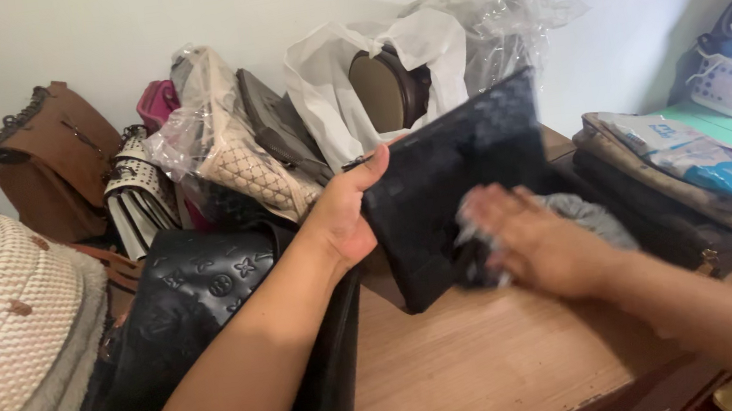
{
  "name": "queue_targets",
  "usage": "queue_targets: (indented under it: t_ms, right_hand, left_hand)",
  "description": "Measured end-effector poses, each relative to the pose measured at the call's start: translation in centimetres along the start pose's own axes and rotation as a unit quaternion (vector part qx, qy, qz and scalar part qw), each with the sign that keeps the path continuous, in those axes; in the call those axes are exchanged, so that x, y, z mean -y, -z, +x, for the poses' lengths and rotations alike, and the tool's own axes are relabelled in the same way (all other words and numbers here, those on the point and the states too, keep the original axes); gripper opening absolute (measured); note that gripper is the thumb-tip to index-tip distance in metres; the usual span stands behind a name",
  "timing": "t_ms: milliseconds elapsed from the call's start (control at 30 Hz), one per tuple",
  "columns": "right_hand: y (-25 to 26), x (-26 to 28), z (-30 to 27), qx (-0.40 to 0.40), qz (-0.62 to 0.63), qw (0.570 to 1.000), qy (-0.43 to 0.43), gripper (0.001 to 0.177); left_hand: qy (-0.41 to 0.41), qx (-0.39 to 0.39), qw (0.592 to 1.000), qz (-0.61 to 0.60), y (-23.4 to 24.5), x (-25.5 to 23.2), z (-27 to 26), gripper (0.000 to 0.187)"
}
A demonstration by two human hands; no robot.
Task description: The person wipes the exterior of a black checkered clutch with a cloth, then opens it to show the interior. They then pick up a brown and beige handbag, open its zippers, remove a small pouch, and wipe the exterior of the handbag with the cloth.
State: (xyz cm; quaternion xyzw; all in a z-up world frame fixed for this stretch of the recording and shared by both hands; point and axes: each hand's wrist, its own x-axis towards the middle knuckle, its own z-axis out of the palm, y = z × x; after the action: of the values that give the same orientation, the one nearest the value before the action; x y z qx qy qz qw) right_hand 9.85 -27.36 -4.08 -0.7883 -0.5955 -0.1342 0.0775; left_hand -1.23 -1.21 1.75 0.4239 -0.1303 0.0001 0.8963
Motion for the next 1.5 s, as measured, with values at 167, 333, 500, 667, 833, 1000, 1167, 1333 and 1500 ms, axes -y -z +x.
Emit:
queue_targets:
  t_ms: [167, 333, 500, 667, 833, 1000, 1167, 1333, 1500]
  right_hand:
    - [2.7, -3.6, 1.0, 0.075, 0.157, 0.959, -0.225, 0.071]
    - [6.7, -1.5, 1.8, 0.025, 0.082, 0.964, -0.252, 0.043]
    - [9.7, 1.1, -3.9, 0.308, -0.028, 0.877, -0.367, 0.038]
    - [8.8, 2.2, -6.7, 0.314, 0.04, 0.878, -0.359, 0.032]
    - [11.4, -0.7, -6.8, 0.193, 0.031, 0.87, -0.453, 0.023]
    - [14.7, -7.8, -6.7, 0.008, 0.015, 0.858, -0.514, 0.041]
    - [13.9, -8.6, -5.6, -0.146, 0.067, 0.881, -0.444, 0.062]
    - [10.5, -1.9, -3.6, -0.311, 0.597, 0.629, -0.389, 0.058]
    - [11.5, 0.3, -1.3, -0.35, 0.723, 0.47, -0.365, 0.048]
  left_hand:
    - [-0.025, -0.027, 0.999, 0.015, -0.6, -0.2, -0.4, 0.05]
    - [-0.068, -0.06, 0.996, 0.009, -0.9, -0.1, -0.6, 0.05]
    - [-0.123, -0.074, 0.989, 0.017, -0.8, -0.4, -0.8, 0.052]
    - [-0.135, -0.069, 0.987, -0.055, -0.9, -0.9, -0.9, 0.053]
    - [-0.124, -0.088, 0.986, -0.064, -1.2, -1.2, -1.1, 0.053]
    - [-0.107, -0.093, 0.989, -0.048, -1.3, -1.1, -1.3, 0.05]
    - [-0.109, -0.077, 0.988, -0.08, -1.7, -1.3, -1.4, 0.049]
    - [-0.09, -0.046, 0.99, -0.095, -2.1, -1.3, -1.5, 0.066]
    - [-0.026, 0.187, 0.973, -0.131, -1.8, -1.9, -2.0, 0.101]
